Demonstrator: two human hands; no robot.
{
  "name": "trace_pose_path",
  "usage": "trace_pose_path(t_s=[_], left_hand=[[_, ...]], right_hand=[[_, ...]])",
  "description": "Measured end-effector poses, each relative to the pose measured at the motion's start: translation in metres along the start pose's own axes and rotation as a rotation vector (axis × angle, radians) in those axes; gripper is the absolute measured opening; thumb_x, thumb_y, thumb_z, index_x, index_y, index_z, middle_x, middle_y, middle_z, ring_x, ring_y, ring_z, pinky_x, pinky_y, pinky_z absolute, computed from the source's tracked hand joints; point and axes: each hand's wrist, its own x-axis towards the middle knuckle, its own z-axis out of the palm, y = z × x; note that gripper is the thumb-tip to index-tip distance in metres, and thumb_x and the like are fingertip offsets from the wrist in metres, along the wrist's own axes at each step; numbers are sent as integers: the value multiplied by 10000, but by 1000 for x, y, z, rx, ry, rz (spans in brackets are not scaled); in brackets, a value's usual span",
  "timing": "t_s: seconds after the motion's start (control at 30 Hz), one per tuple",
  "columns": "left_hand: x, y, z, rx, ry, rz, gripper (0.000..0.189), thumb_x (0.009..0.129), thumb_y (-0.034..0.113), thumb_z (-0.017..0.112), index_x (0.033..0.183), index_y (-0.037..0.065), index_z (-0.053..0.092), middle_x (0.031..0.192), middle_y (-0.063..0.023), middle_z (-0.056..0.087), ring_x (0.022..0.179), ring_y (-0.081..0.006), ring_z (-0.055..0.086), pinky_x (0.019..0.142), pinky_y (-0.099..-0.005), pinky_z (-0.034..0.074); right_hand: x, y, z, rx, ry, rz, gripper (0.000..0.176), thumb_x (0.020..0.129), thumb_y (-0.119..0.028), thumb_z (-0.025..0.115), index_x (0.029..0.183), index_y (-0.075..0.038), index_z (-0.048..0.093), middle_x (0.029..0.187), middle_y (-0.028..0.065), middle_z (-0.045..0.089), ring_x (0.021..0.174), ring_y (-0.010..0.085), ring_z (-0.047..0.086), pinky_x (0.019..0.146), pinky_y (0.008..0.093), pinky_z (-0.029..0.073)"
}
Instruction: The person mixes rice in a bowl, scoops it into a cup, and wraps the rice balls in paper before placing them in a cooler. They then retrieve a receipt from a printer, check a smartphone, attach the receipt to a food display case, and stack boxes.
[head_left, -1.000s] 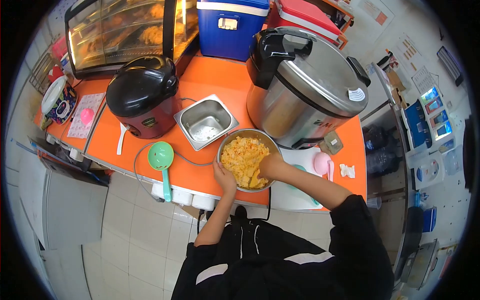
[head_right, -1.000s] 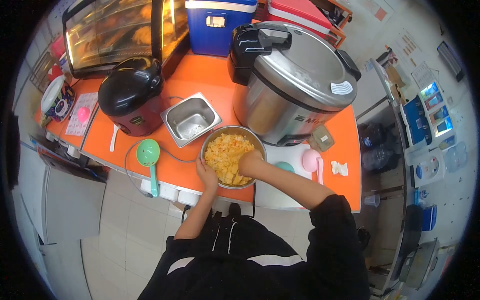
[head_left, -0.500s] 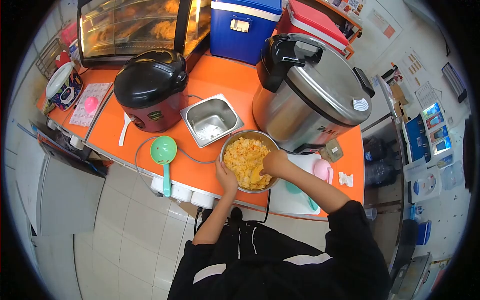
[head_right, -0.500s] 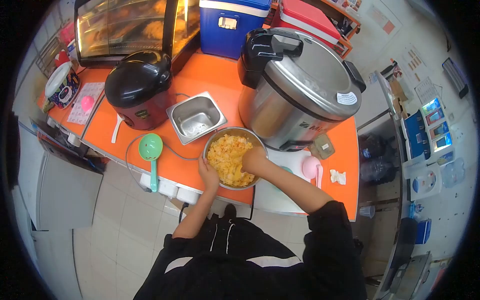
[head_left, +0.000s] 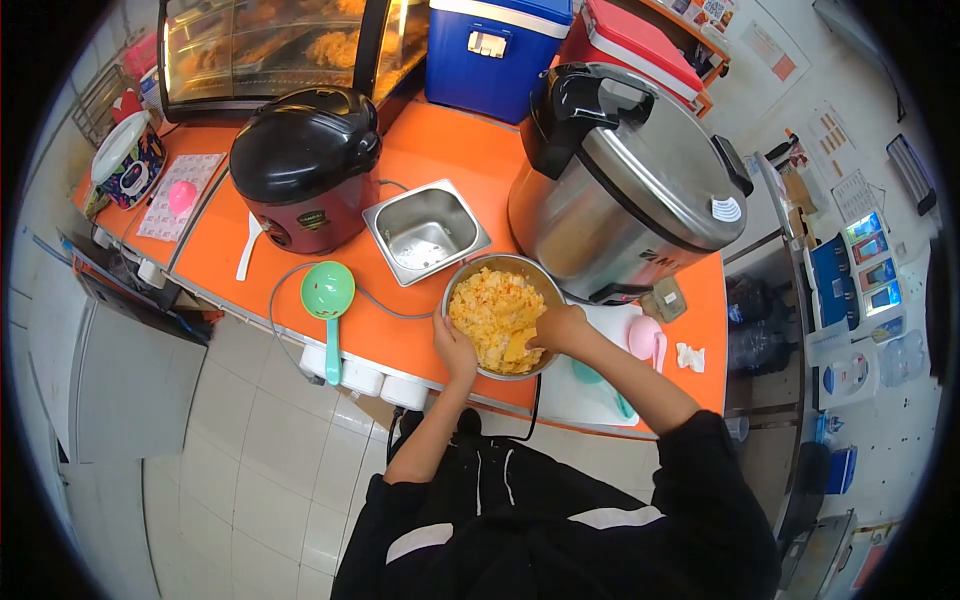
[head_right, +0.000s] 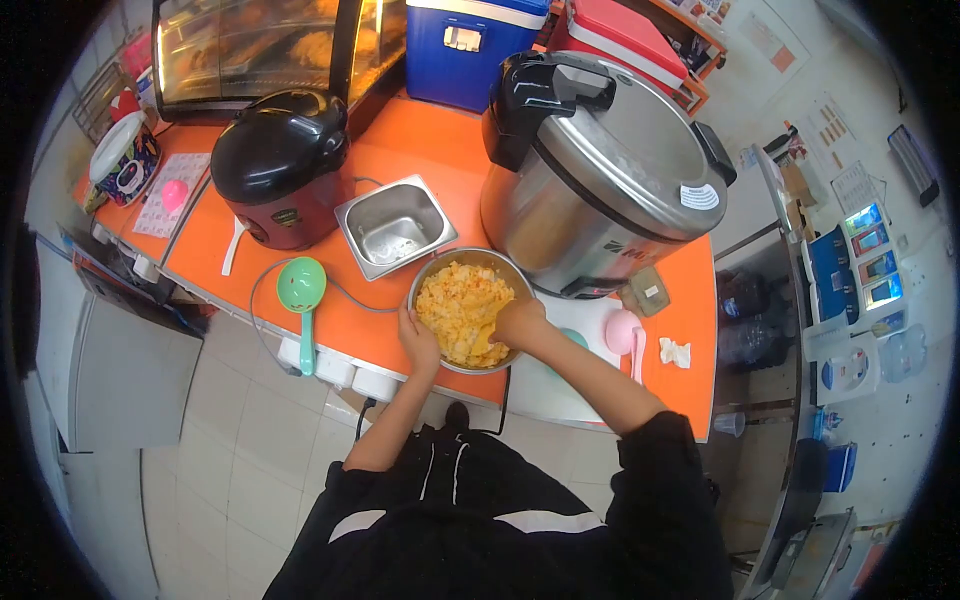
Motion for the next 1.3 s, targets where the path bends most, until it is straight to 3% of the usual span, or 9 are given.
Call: trace_pose_path(t_s=[0.13, 0.33, 0.4, 0.77, 1.0, 1.07, 1.13, 1.23, 1.3], left_hand=[[0, -1, -2, -17, -25, -13, 289, 897, 78, 306, 1135, -31, 429, 1029, -192, 528, 950, -274, 515, 824, -332, 387], [-4, -10, 0, -18, 0, -18, 288, 902, 89, 307, 1130, -31, 435, 1030, -186, 533, 947, -273, 519, 817, -329, 393], [3, -10, 5, 38, 48, 40, 288, 902, 90, 308, 1130, -30, 436, 1030, -185, 535, 947, -273, 521, 815, -328, 395], [0, -9, 1, 67, -23, -8, 289, 901, 76, 308, 1148, -27, 416, 1055, -209, 528, 958, -317, 525, 803, -346, 404], [4, -11, -2, 18, -34, 12, 287, 893, 56, 317, 1150, -24, 417, 1032, -208, 540, 943, -302, 537, 797, -335, 410], [8, -7, -2, 47, -73, 43, 288, 888, 45, 327, 1153, -23, 418, 1016, -206, 549, 929, -290, 543, 792, -329, 412], [11, -9, -2, 24, -83, 41, 287, 886, 42, 330, 1149, -24, 425, 1013, -208, 549, 924, -287, 545, 793, -327, 412], [15, -13, -2, 9, -102, 18, 284, 884, 41, 336, 1139, -27, 440, 1016, -201, 548, 922, -272, 543, 799, -317, 409], [18, -17, 2, 6, -99, -13, 282, 884, 42, 338, 1134, -29, 448, 1022, -192, 546, 926, -261, 540, 806, -309, 405]], right_hand=[[-1, -5, 3, 6, 42, 79, 489, 726, -558, 522, 834, -100, 658, 822, 70, 636, 776, 214, 614, 639, 361, 478], [-6, -13, 0, 31, 67, -75, 497, 767, -539, 477, 808, -77, 655, 792, 97, 631, 754, 262, 606, 640, 381, 474], [-3, -9, -6, 94, -104, -38, 453, 757, -495, 513, 889, -83, 649, 895, 107, 625, 849, 258, 593, 705, 375, 466], [-18, -11, 0, 96, -75, -61, 524, 794, -525, 441, 839, -43, 639, 831, 154, 617, 804, 289, 594, 687, 402, 466], [-16, 18, -34, -101, 115, -234, 264, 711, -316, 604, 746, -57, 637, 793, 111, 632, 753, 243, 619, 599, 367, 479], [-16, 15, -44, -424, 216, -63, 114, 673, -221, 642, 749, -139, 665, 734, 11, 642, 715, 164, 623, 524, 293, 458], [-16, 7, -37, -519, 148, 17, 62, 680, -187, 628, 721, -164, 668, 723, -13, 638, 686, 135, 617, 500, 266, 448], [-10, 21, -10, -559, 270, -376, 99, 719, -190, 598, 690, -115, 656, 697, 40, 629, 673, 194, 620, 523, 305, 467], [-18, 36, -8, -372, 197, -384, 146, 740, -203, 582, 686, -83, 645, 690, 64, 623, 668, 224, 618, 536, 330, 472]])
